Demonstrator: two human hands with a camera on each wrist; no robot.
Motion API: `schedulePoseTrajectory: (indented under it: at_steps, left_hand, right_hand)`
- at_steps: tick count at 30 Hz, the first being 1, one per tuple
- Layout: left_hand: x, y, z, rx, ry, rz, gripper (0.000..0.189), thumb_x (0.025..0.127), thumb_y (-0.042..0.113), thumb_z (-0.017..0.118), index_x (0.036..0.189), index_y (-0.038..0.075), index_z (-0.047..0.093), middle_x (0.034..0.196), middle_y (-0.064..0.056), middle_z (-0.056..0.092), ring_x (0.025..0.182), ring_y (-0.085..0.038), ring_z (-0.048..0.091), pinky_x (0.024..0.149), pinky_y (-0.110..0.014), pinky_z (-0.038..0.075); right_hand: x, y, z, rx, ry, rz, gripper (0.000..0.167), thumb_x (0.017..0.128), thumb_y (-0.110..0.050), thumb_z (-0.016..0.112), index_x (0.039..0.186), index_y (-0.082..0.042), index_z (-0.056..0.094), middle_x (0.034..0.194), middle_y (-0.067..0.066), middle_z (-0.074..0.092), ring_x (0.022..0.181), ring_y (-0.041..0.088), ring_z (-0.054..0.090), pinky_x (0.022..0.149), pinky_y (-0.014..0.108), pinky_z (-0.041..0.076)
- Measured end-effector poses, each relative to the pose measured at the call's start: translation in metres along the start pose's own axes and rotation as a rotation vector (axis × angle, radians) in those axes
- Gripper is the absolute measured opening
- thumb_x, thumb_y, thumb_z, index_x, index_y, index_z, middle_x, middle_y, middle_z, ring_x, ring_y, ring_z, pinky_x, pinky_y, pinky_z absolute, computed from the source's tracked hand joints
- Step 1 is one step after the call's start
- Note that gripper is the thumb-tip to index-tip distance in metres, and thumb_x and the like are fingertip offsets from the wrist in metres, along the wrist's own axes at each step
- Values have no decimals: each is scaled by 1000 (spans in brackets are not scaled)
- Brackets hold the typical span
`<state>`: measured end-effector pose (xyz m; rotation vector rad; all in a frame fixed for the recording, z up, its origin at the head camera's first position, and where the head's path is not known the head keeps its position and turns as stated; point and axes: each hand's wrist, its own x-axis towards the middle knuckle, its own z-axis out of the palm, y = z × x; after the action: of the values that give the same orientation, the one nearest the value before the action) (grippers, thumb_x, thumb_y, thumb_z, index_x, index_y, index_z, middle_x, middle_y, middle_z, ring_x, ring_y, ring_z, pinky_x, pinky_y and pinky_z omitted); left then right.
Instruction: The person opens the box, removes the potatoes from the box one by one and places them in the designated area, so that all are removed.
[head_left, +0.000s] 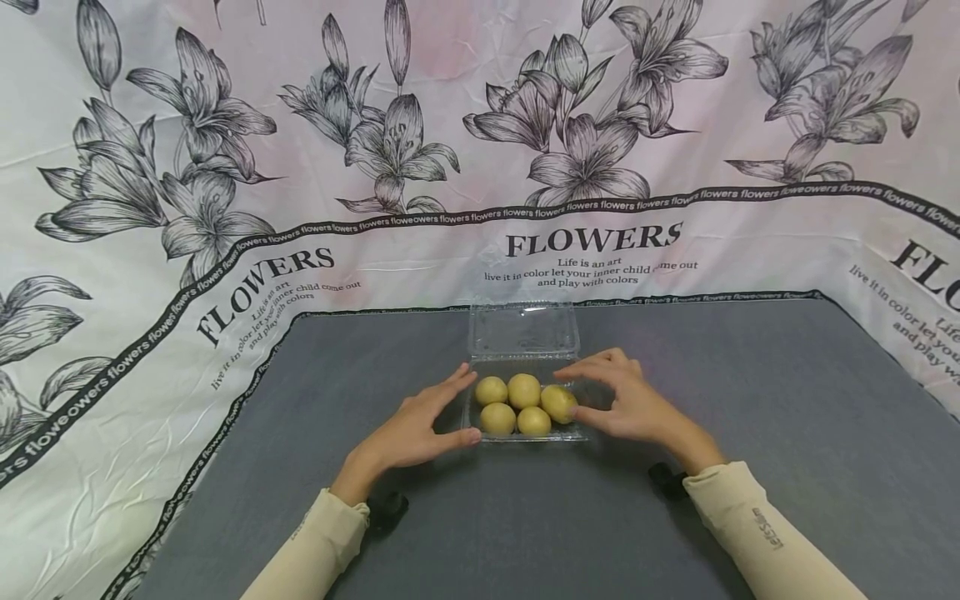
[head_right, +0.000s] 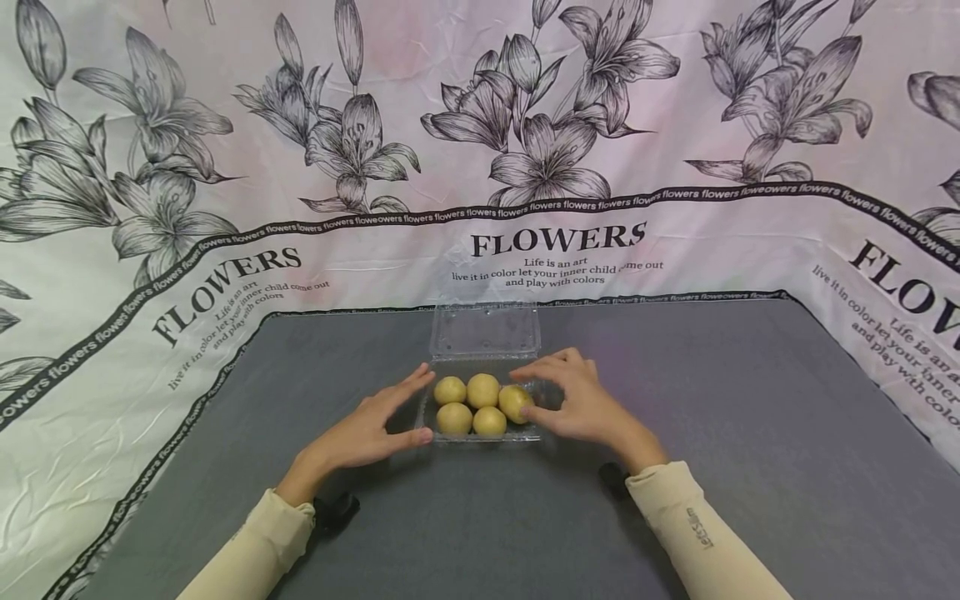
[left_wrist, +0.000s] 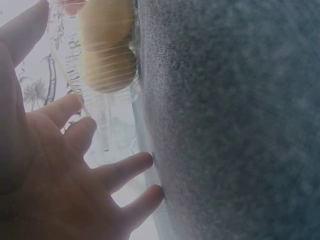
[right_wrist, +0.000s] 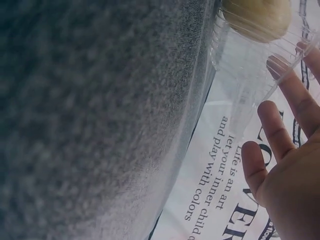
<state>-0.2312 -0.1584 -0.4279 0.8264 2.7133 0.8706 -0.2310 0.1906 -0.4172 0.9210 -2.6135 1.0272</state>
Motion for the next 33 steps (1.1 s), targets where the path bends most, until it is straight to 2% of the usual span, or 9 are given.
schedulePoseTrajectory:
  at_steps: [8,16,33]
  left_hand:
    - [0,1,0,-3,1,-1,87,93,63,63,163,35,21,172,14,10,157,-29,24,116,-75,17]
    - [0,0,0,1,0,1,87,93,64,63,163,36,20,172,12,11,157,-29,24,116,-74,18]
    - [0,0,1,-6,-1,-10,88,93,63,63,164,34,20,171,16,9,157,-29,24,117,-73,17]
  right_hand:
    - [4,-1,3,-47,-9,17,49,79,-22,88,125,-18,72,122,-3,73,112,18,42,88,42,21]
    - [9,-1,6,-87,9,-15,45,77,-25,89,119,-18,75,114,-3,75,112,23,44,88,45,20]
    - [14,-2,6,-107,-65,44,42,79,-27,89,118,-19,77,114,-5,75,119,28,42,91,51,17]
